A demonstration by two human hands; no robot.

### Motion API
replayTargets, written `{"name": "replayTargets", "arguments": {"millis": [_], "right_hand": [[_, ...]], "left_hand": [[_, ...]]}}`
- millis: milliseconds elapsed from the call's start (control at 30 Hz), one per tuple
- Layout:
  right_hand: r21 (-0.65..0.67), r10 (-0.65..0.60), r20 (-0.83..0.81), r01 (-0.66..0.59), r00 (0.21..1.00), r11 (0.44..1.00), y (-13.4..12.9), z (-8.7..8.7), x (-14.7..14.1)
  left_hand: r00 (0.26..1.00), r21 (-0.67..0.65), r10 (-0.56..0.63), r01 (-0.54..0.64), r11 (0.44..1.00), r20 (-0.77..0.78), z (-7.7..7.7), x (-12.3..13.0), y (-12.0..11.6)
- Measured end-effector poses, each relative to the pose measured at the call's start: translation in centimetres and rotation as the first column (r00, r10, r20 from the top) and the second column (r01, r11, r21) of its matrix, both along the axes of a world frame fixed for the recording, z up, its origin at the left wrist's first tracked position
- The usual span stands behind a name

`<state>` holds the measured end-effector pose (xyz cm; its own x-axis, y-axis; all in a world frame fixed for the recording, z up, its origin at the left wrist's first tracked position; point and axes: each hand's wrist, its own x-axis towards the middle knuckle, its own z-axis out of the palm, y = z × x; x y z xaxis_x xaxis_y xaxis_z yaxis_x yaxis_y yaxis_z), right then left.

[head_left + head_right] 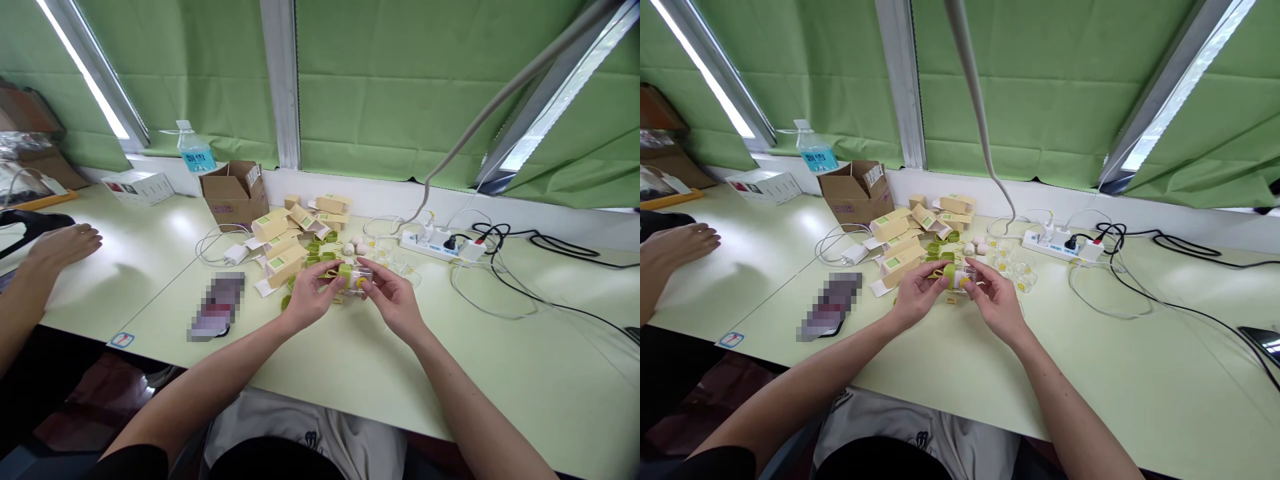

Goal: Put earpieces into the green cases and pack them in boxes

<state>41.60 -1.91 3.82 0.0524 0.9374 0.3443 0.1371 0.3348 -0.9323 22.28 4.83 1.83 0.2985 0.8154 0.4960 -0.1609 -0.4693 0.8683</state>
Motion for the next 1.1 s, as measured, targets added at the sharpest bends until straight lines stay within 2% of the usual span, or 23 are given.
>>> {"name": "replayTargets", "arguments": {"millis": [267,500,600,700,767,833,933,1100], "right_hand": [[-0.007,0.018,-0.033,-0.018,0.999,1.0,0.1,-0.8,-0.5],[0.003,-0.002,-0.01,0.002,1.0,1.0,0.1,-1.2,-0.3],[-0.012,-0.018,0.027,0.019,0.999,1.0,0.1,-1.1,0.0],[-0.013,-0.024,0.019,0.024,1.0,1.0,0.1,-1.0,0.1],[-0.011,-0.032,0.01,0.032,0.999,0.999,0.0,-0.8,0.1],[-0.007,-0.04,0.012,0.04,0.999,0.999,0.0,-0.8,-0.1],[0.001,-0.048,0.028,0.048,0.998,0.999,0.0,-0.8,-0.2],[-0.005,-0.037,0.037,0.037,0.999,0.999,0.0,-0.8,-0.3]], "left_hand": [[0.999,0.004,0.002,-0.002,1.0,-0.042,-0.2,0.2,-0.2],[0.997,-0.168,-0.077,0.072,0.983,-0.027,-0.2,0.4,0.0],[0.994,-0.207,-0.096,0.084,0.975,-0.051,0.2,0.4,0.0],[0.987,-0.239,-0.163,0.156,0.958,-0.009,0.6,0.4,0.1],[0.983,-0.242,-0.184,0.185,0.952,0.024,0.8,0.4,0.1],[0.987,-0.226,-0.159,0.161,0.961,0.024,0.8,0.4,0.1],[0.992,-0.198,-0.12,0.111,0.974,-0.032,0.8,0.3,0.1],[0.986,-0.169,-0.134,0.116,0.979,-0.099,0.7,-0.1,0.5]]}}
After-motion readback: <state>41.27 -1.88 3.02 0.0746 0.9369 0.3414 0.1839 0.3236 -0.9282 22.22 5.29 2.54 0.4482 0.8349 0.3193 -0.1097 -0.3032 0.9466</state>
